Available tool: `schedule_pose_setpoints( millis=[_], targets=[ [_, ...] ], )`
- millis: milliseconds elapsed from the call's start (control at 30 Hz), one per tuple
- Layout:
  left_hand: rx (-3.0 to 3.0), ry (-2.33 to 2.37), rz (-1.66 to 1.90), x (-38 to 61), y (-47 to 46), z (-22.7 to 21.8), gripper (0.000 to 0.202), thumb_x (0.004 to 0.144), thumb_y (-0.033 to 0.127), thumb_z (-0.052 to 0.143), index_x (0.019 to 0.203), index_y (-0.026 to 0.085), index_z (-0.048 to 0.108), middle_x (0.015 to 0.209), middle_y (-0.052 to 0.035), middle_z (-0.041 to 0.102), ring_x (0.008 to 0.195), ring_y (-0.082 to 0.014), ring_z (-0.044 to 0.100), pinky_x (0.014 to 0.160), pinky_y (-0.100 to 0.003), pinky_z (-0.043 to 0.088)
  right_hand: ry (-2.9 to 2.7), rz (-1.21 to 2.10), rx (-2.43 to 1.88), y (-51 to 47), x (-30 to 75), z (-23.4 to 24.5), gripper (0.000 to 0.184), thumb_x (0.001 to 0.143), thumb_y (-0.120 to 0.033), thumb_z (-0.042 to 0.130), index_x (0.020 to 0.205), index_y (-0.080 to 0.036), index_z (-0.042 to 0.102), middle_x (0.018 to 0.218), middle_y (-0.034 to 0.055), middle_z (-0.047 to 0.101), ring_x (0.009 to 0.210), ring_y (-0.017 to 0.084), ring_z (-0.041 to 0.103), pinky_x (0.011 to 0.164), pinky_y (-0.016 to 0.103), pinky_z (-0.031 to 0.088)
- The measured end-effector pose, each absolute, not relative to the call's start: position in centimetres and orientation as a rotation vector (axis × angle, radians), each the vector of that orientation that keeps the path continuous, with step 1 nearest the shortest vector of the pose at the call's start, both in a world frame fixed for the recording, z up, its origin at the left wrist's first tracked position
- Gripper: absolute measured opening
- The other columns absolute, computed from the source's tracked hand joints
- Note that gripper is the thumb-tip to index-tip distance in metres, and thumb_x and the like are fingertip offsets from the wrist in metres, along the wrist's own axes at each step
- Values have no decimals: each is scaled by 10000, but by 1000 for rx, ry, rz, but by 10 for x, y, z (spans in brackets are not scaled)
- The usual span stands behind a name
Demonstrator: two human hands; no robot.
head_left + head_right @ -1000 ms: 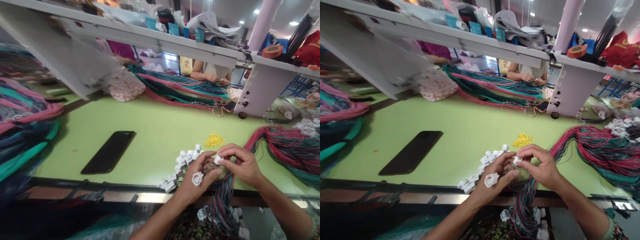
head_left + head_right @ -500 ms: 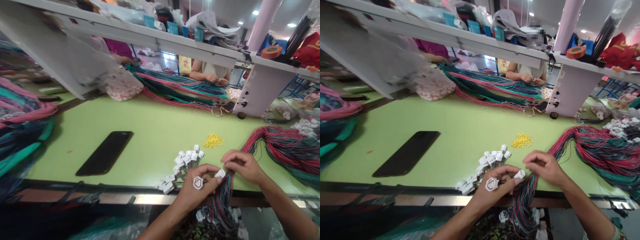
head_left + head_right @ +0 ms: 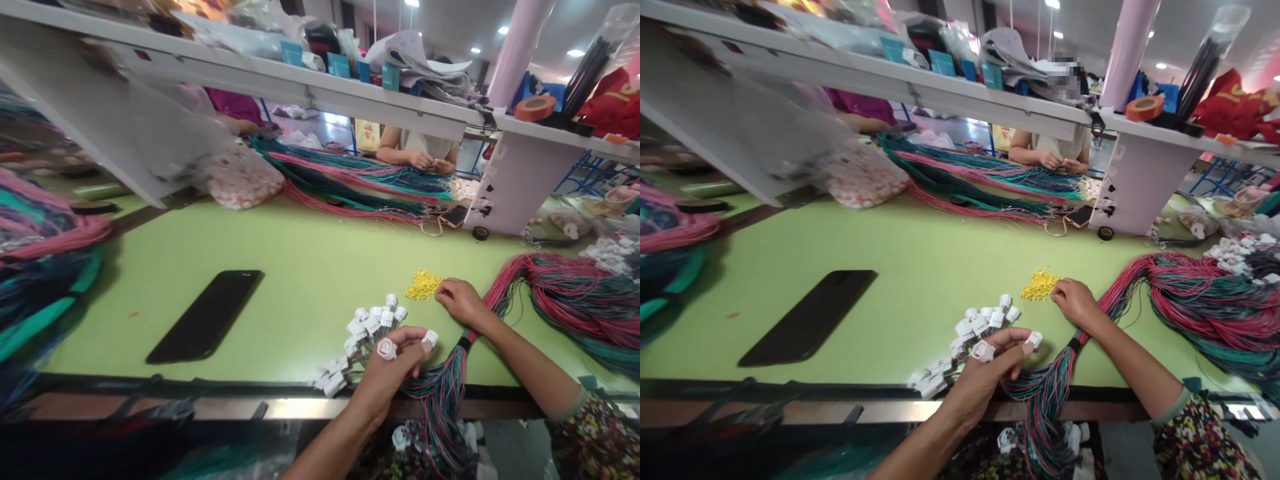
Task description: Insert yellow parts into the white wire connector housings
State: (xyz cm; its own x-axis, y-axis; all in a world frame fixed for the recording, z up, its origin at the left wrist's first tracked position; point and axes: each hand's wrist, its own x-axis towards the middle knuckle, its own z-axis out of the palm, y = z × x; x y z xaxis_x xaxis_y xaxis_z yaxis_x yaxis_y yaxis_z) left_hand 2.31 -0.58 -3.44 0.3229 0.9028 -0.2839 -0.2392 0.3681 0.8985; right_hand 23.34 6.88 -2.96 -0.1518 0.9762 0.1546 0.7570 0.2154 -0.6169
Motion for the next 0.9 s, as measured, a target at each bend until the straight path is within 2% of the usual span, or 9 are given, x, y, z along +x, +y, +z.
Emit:
schedule_pose_setpoints(
  millis=[200,433,600,733,800,900],
  targets=[
    [716,886,983,21,-5,-19,288,703,409,824,872,196,730,555,22,588,472,-68,431,447,-208,207,-1895,648,-1411,27,222,-7,104,936,-244,596,871,-182,649,763,5,659,652,139,605,633,254,477],
    [713,833,991,22,-7,-16,300,735,433,810,915,209,722,511,40,568,462,-56,421,451,-182,248,-1894,342,-1151,-8,201,1,51,938,-213,650,900,-189,673,758,22,643,652,146,594,584,263,482],
    [683,822,1064,21,-8,-16,303,728,418,823,906,199,713,777,-14,700,474,-35,467,433,-179,265,-1900,343,-1046,-10,197,-1,151,947,-113,590,1016,-197,695,877,63,718,792,173,683,692,293,553],
    [669,812,1064,21,-7,-12,291,718,405,829,881,193,716,866,-33,722,462,-25,482,431,-178,271,-1831,413,-1110,-12,195,1,134,924,-112,607,935,-202,706,807,39,717,709,156,666,622,272,537],
    [663,810,1061,21,-6,-10,295,708,406,835,874,192,716,839,-27,720,452,-24,479,425,-176,258,-1807,424,-1138,-12,195,1,112,914,-125,626,898,-201,706,779,31,707,683,152,653,597,269,522],
    [668,821,1049,21,-6,-10,319,704,422,837,883,186,719,654,9,660,426,-29,451,417,-174,228,-1783,436,-1149,-11,196,-2,84,900,-141,662,901,-206,714,777,21,699,673,145,636,583,262,506]
  ],
)
